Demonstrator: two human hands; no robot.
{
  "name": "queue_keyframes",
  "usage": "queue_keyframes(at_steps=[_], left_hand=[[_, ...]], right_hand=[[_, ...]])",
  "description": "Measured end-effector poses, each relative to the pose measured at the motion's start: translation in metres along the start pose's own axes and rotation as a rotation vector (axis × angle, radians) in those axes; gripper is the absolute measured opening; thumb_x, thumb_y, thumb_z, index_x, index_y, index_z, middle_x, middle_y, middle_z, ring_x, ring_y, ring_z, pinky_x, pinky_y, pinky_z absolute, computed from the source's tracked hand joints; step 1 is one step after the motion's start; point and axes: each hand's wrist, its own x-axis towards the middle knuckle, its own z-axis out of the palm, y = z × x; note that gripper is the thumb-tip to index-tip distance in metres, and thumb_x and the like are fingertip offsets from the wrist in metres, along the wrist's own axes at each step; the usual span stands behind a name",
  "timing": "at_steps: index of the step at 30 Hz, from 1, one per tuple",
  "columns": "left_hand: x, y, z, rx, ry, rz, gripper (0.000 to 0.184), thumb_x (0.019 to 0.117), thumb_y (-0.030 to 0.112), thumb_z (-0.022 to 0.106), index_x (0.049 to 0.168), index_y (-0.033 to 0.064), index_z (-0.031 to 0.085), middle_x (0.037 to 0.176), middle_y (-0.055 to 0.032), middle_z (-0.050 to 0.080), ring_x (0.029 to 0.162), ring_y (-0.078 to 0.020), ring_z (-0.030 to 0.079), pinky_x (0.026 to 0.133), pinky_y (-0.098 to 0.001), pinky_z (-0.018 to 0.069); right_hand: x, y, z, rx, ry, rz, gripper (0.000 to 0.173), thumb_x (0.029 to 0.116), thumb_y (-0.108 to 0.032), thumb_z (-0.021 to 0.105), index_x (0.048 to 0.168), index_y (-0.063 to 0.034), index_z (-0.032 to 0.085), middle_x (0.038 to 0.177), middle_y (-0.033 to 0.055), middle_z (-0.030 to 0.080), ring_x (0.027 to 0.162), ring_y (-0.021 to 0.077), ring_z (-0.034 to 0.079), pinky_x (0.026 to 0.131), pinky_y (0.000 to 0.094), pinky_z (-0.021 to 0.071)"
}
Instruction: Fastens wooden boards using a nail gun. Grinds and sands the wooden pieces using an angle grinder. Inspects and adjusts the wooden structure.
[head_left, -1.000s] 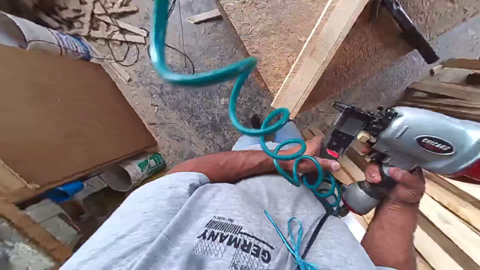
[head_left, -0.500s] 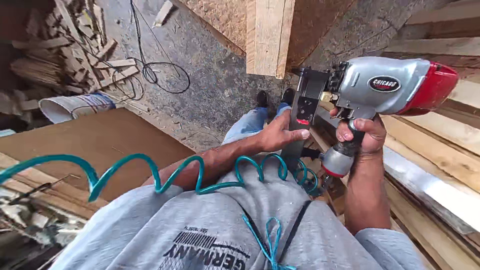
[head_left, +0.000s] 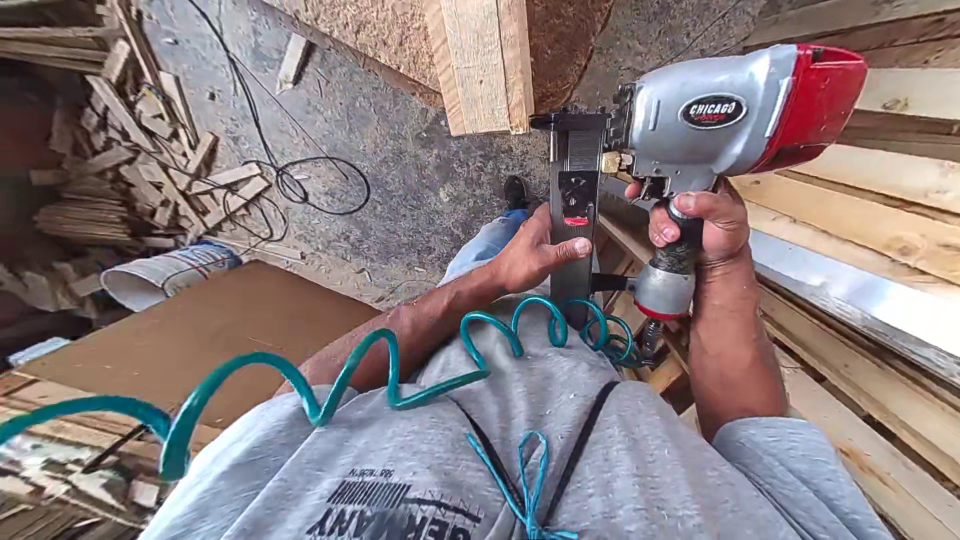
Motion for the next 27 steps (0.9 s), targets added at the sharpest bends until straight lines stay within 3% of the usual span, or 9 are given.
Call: queue_keyframes(at_steps=[5,8,11,14,22,27], left_hand=[[0.008,-0.002,0.002,0.025,-0.005,-0.006,0.074,0.09,0.043,0.075,0.143,0.0028,0.042,0.118,-0.0077,0.07,0.108,-0.0153,0.07,0.095,-0.0373,0.0601],[0.014,-0.004,0.005,0.023,-0.001,-0.023,0.073,0.0899,0.04,0.076,0.143,0.004,0.04,0.119,-0.0078,0.07,0.108,-0.0156,0.07,0.095,-0.0377,0.0607],[0.017,-0.012,0.0,0.062,0.016,-0.05,0.075,0.0892,0.042,0.076,0.143,0.0039,0.04,0.117,-0.0065,0.07,0.106,-0.014,0.071,0.094,-0.0361,0.0609],[0.017,-0.018,-0.004,0.063,0.043,-0.061,0.075,0.0897,0.043,0.076,0.143,0.0038,0.04,0.117,-0.0062,0.07,0.105,-0.0137,0.071,0.092,-0.0356,0.0612],[0.007,-0.014,-0.014,0.119,0.101,-0.077,0.079,0.0887,0.046,0.077,0.142,0.0033,0.038,0.116,-0.0049,0.07,0.104,-0.0126,0.071,0.091,-0.0355,0.0618],[0.002,-0.018,-0.016,0.088,0.088,-0.066,0.077,0.0895,0.04,0.077,0.144,0.0032,0.036,0.117,-0.0066,0.07,0.106,-0.0146,0.071,0.093,-0.0368,0.0612]], right_hand=[[0.001,-0.003,-0.011,0.012,0.004,-0.015,0.027,0.0911,-0.014,0.065,0.117,-0.0069,0.061,0.109,0.017,0.07,0.053,0.0158,0.061,0.047,0.0298,0.0552],[0.001,-0.002,-0.019,0.004,0.027,-0.022,0.027,0.0907,-0.012,0.065,0.117,-0.007,0.062,0.113,0.0194,0.071,0.053,0.0168,0.063,0.046,0.0299,0.0552],[0.006,0.009,-0.025,0.019,0.056,-0.004,0.026,0.089,-0.01,0.064,0.114,-0.0073,0.061,0.106,0.0181,0.073,0.052,0.0168,0.063,0.046,0.0299,0.0544],[0.019,0.021,-0.035,0.037,0.023,-0.014,0.029,0.0883,-0.01,0.066,0.116,-0.0049,0.058,0.109,0.02,0.072,0.053,0.0181,0.064,0.047,0.0313,0.0557],[0.031,0.037,-0.028,0.075,-0.008,-0.039,0.032,0.0879,-0.009,0.065,0.119,-0.006,0.056,0.109,0.0194,0.073,0.054,0.018,0.064,0.046,0.0303,0.0553],[0.03,0.041,-0.025,0.076,-0.01,-0.04,0.032,0.0873,-0.008,0.065,0.118,-0.0054,0.056,0.11,0.0195,0.072,0.054,0.0179,0.064,0.046,0.0304,0.0553]])
